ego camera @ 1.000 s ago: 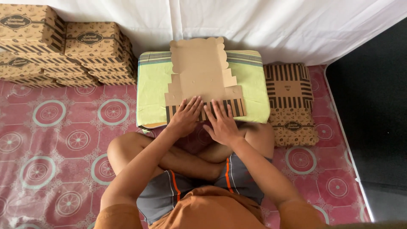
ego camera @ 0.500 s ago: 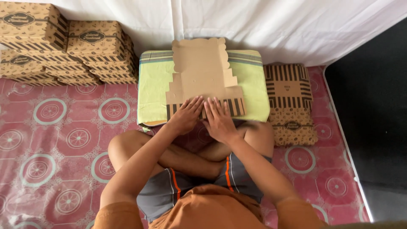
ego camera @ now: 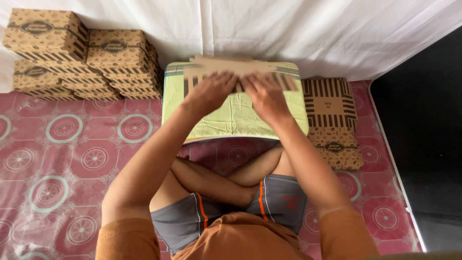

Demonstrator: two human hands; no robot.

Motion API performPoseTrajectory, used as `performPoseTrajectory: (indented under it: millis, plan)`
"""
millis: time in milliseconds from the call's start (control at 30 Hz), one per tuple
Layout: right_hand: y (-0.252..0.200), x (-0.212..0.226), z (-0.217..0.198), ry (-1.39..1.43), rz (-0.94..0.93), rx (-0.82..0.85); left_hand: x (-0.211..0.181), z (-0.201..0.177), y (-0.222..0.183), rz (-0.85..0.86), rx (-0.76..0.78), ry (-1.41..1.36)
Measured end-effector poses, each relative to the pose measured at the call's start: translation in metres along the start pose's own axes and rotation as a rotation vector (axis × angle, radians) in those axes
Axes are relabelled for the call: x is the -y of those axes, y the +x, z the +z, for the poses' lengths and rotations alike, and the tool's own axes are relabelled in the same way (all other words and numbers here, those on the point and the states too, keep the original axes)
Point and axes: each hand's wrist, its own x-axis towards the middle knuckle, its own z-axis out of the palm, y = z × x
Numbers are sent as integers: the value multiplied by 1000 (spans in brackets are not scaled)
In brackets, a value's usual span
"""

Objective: Folding flat cardboard sheets into small rectangular boxes while sitting on the floor.

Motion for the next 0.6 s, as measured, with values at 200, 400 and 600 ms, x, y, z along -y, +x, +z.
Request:
performPoseTrajectory:
  millis: [200,400,600]
  plan:
    - [15,6,-13,110,80,-165,-11,-89,20,31,165,65]
    - [-81,46,64,148,-127,-121,-59,68,-97,-15,-165,36]
    - [-62,56,12,567,281,716,-64,49,-104,-295,508,-503]
